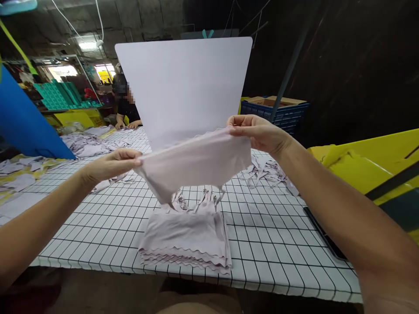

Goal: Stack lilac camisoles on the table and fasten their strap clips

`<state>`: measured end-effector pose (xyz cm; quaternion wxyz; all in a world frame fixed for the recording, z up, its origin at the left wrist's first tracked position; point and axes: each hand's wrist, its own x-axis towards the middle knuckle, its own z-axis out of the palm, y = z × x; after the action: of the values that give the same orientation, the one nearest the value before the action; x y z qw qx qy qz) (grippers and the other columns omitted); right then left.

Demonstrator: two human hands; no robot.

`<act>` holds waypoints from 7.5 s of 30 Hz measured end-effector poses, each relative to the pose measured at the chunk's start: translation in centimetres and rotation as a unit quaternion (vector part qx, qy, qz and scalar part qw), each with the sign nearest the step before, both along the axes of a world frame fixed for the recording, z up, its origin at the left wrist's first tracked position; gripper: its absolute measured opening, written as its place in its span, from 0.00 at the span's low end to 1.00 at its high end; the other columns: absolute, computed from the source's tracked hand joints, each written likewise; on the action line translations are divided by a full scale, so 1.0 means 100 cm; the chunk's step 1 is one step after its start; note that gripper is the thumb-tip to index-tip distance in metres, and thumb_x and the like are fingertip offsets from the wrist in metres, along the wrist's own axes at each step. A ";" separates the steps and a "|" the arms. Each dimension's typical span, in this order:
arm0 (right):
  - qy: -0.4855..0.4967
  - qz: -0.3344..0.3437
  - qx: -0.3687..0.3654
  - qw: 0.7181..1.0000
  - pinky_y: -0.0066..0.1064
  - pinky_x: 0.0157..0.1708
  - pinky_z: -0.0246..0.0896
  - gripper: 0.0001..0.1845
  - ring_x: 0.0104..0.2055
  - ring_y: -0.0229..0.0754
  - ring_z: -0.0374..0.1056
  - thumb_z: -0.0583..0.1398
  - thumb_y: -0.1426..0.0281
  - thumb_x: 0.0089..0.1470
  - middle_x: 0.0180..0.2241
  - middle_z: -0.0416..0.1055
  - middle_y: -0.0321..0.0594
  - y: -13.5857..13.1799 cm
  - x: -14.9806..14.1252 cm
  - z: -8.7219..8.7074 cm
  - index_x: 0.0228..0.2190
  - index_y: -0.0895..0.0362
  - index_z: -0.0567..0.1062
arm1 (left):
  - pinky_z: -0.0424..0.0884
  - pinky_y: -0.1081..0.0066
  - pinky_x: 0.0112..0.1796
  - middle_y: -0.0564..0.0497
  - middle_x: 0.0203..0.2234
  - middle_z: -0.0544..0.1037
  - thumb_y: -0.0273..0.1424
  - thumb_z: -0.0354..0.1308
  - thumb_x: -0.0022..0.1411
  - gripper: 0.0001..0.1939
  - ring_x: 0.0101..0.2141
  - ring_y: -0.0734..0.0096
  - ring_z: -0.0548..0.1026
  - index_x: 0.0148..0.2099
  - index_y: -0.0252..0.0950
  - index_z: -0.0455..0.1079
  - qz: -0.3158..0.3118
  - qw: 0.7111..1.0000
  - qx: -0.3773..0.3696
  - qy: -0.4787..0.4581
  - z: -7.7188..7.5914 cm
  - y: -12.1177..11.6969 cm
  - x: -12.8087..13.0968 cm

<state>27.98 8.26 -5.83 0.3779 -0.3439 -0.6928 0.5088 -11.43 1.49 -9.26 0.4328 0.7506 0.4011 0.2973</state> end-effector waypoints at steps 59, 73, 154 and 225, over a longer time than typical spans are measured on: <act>-0.343 0.009 0.163 0.925 0.71 0.55 0.45 0.13 0.49 0.58 0.61 0.64 0.69 0.55 0.33 0.76 0.47 0.077 -0.233 -0.245 0.21 0.56 0.72 | 0.75 0.59 0.40 0.45 0.30 0.81 0.24 0.62 0.52 0.04 0.29 0.64 0.77 0.32 0.34 0.77 0.323 0.946 -0.021 0.030 -0.224 0.105 -0.030; -0.108 0.027 0.305 0.946 0.40 0.39 0.60 0.08 0.34 0.44 0.62 0.59 0.74 0.60 0.26 0.75 0.38 0.031 -0.211 -0.242 0.29 0.54 0.76 | 0.57 0.78 0.21 0.53 0.23 0.71 0.38 0.79 0.40 0.20 0.22 0.84 0.59 0.32 0.30 0.80 0.273 0.797 -0.306 -0.443 -0.213 0.056 0.018; -0.094 0.075 0.161 0.980 0.44 0.44 0.66 0.06 0.40 0.46 0.67 0.64 0.67 0.61 0.30 0.76 0.40 -0.058 -0.131 -0.263 0.32 0.54 0.77 | 0.58 0.61 0.45 0.58 0.22 0.72 0.30 0.62 0.66 0.08 0.28 0.72 0.67 0.32 0.38 0.74 0.198 0.943 0.222 0.150 -0.240 -0.054 0.072; -0.252 0.170 0.251 0.919 0.66 0.60 0.42 0.25 0.39 0.44 0.58 0.53 0.59 0.68 0.21 0.61 0.35 0.046 -0.176 -0.214 0.22 0.55 0.74 | 0.68 0.65 0.37 0.52 0.29 0.82 0.28 0.61 0.66 0.06 0.32 0.68 0.77 0.35 0.37 0.77 0.099 0.987 0.057 0.111 -0.217 -0.045 0.057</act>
<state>10.35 12.82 -27.21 0.1721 -0.2314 -0.9183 0.2711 -5.76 -2.97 -30.99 0.3104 0.7592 0.5012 0.2759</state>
